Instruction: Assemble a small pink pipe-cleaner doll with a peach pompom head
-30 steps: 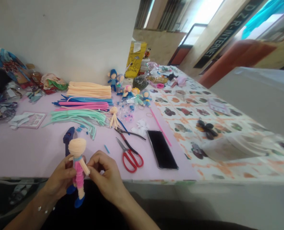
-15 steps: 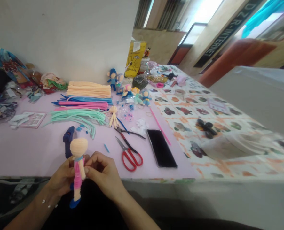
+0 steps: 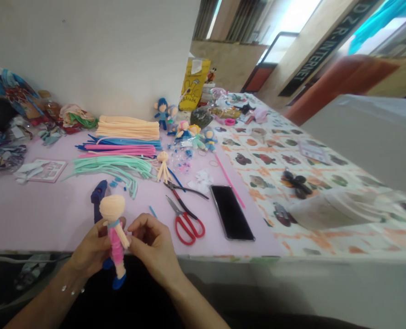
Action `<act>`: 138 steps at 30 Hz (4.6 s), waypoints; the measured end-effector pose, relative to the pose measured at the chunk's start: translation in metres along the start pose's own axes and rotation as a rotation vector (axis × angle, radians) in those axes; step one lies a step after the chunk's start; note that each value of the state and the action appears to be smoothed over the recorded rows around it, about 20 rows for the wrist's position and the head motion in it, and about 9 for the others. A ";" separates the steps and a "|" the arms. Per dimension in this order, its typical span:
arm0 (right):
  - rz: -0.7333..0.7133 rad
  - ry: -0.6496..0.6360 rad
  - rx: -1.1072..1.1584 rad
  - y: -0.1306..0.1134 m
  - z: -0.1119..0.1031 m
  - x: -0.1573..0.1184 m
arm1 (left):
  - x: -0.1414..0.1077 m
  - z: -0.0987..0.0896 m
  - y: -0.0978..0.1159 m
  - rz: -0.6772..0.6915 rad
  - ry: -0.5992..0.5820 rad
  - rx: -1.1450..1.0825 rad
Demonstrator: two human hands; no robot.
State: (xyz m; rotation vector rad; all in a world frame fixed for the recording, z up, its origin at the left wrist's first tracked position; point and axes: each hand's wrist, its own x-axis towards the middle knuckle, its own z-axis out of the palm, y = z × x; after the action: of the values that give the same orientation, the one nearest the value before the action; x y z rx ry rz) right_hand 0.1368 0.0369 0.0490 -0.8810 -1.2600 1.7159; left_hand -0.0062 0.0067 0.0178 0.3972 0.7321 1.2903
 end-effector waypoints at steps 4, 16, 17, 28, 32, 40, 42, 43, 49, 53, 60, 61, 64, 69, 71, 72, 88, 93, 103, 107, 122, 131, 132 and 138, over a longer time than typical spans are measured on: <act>-0.303 0.077 -0.301 -0.005 -0.002 -0.003 | -0.002 0.005 0.007 0.098 0.070 0.048; -0.371 0.101 -0.532 -0.001 0.006 -0.005 | -0.003 -0.005 0.005 0.224 0.071 0.236; -0.375 0.103 -0.532 -0.001 0.006 -0.005 | -0.003 -0.005 0.006 0.227 0.065 0.248; -0.337 0.059 -0.522 -0.004 0.004 -0.007 | 0.003 0.009 0.008 0.119 0.147 -0.009; -0.453 0.094 -0.665 0.001 0.007 -0.009 | 0.004 0.010 0.006 0.167 0.132 0.007; -0.850 0.189 -0.975 0.007 0.005 -0.007 | 0.003 0.003 -0.003 0.332 0.205 0.140; -0.906 0.212 -1.041 0.008 0.005 -0.006 | 0.001 0.002 -0.005 0.330 0.240 0.164; -0.924 0.226 -1.069 0.009 0.004 -0.006 | 0.000 0.002 -0.006 0.322 0.258 0.167; -0.971 0.252 -1.167 0.007 0.005 -0.004 | -0.004 0.008 -0.009 0.314 0.297 0.128; -0.962 0.258 -1.181 0.006 0.007 -0.004 | -0.003 0.014 -0.008 0.320 0.343 0.130; -0.969 0.213 -1.171 0.005 0.009 -0.005 | -0.003 0.015 -0.002 0.315 0.359 0.103; -0.967 0.207 -1.160 0.004 0.009 -0.006 | -0.003 0.015 -0.001 0.312 0.350 0.106; -0.939 0.205 -1.067 -0.001 0.008 -0.008 | -0.003 0.012 -0.001 0.309 0.319 0.130; -0.838 0.244 -0.948 -0.009 0.005 -0.009 | -0.005 0.002 -0.007 0.296 0.240 0.204; -0.806 0.228 -0.945 -0.011 0.004 -0.010 | -0.007 -0.002 -0.010 0.283 0.221 0.256; -0.796 0.217 -0.947 -0.012 0.004 -0.010 | -0.007 -0.004 -0.010 0.275 0.212 0.282; -0.892 0.106 -0.987 -0.013 -0.001 -0.009 | -0.016 -0.003 -0.006 0.263 0.178 0.376; -0.954 0.063 -1.072 -0.013 -0.003 -0.008 | -0.015 -0.001 -0.007 0.273 0.196 0.377; -1.060 0.132 -1.057 -0.010 -0.006 -0.009 | -0.010 -0.009 -0.009 0.284 0.175 0.304; -1.023 0.209 -0.915 -0.002 -0.015 -0.004 | -0.011 -0.019 0.007 0.379 0.349 0.140; -0.026 -0.079 -1.022 0.045 0.046 0.080 | -0.022 -0.050 0.045 0.550 0.604 -0.128; 0.130 0.077 -0.435 0.041 0.031 0.078 | -0.019 -0.059 0.040 0.518 0.552 0.022; 0.118 0.114 -0.377 0.036 0.024 0.071 | -0.019 -0.059 0.040 0.519 0.546 0.030; 0.063 0.244 -0.163 0.004 -0.010 0.015 | -0.013 -0.058 0.032 0.508 0.497 0.152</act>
State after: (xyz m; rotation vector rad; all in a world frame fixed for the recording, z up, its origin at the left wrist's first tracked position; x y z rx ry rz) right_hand 0.1388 0.0535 0.0420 -1.1991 -1.2296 1.5152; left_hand -0.0701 -0.0047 0.0003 0.4029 1.2040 1.8510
